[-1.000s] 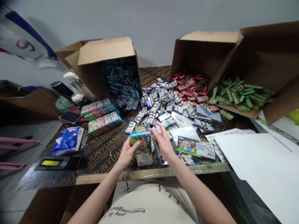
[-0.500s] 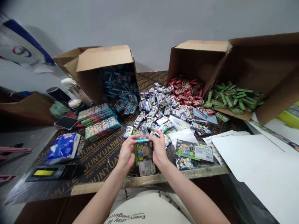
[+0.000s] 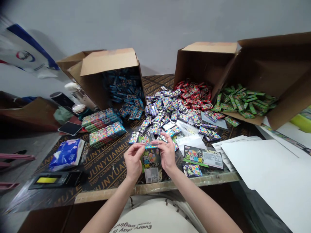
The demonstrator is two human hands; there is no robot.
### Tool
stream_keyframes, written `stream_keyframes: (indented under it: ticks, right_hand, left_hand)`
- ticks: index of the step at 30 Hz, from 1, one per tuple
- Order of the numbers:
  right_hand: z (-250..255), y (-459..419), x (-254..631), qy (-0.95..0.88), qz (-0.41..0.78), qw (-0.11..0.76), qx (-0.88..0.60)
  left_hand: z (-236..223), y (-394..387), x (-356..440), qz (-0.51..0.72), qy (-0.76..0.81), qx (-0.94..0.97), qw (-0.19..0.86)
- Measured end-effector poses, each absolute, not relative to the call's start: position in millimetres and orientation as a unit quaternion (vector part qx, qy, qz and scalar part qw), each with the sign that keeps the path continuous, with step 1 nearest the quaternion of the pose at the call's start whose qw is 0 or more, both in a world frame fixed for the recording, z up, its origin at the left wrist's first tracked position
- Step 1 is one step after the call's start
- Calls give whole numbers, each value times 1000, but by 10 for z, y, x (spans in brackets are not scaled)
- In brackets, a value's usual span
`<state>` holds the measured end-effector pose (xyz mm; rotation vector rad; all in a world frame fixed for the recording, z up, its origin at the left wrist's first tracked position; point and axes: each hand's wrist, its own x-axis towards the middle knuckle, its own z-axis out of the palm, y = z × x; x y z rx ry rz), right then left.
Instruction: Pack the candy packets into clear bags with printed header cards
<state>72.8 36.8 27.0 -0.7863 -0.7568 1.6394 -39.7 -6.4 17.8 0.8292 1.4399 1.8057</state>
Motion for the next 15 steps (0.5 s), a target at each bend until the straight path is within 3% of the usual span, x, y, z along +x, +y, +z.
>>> stream_keyframes:
  ticks: [10,15]
  right_hand:
    - [314,487,945,-536,610,460,-358]
    - [361,484,982,-590,569,441,-365]
  left_hand:
    - [357,57,-748,520,598,426,436]
    - [441,26,-767,491,594,510,383]
